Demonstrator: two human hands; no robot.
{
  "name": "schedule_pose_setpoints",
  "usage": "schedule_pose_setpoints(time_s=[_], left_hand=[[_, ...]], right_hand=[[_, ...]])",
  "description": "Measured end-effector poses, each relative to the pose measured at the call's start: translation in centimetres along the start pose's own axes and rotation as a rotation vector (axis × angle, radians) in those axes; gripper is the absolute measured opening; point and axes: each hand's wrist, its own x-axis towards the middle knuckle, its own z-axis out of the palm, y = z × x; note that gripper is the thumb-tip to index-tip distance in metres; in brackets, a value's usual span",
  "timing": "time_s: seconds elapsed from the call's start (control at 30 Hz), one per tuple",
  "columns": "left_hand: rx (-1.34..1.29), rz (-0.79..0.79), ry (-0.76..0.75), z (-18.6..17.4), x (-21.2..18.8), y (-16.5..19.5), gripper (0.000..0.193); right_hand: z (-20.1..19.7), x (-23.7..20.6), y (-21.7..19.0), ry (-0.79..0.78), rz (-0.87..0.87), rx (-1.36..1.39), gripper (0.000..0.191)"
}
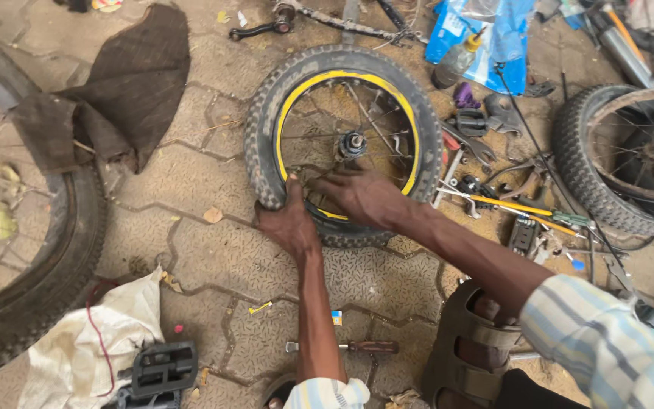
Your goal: The person removes a bicycle tire from the rim by hand, then uses a tire lever to pry the tire bead back onto the rim. The person works around the circumference of the wheel, seating the tire bead until the tire is fully mounted.
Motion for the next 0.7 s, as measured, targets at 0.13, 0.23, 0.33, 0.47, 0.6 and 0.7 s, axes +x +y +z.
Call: schedule_pose_setpoints(time_s=[0.13,0.23,0.33,0.47,0.6,0.7], left_hand=[[-0.010,-0.117,-0.153,-0.8,0.6,-0.1,0.070],[-0.084,-0.149,-0.332,-2.4,1.3,-0.2,0.084],[-0.183,-0.252,-0.462,-3.8,1.2,-0.6,0.088],[-0.063,-0.370,-0.595,-4.7,1.0,-0.3,0.089],[0.001,-0.413,-0.604,-5.2,0.9,-0.2,0.079],[0.047,-0.400,-0.404,-4.1,0.0,-1.0,0.071]], right_hand=[[0.9,-0.9,0.0,-0.186,0.149,0.096,0.033],[1.5,-0.9,0.1,0.126,-0.087,-0.007,0.045],[2.0,-0.4,0.3,0.090,-0.104,0.004,0.046],[2.0,0.2,0.5,-0.140,0.030,0.011,0.039],[1.4,0.4,0.1,-0.109,0.059,0.065,0.035],[1.6,0.1,-0.7,-0.020,0.062,0.079,0.029]])
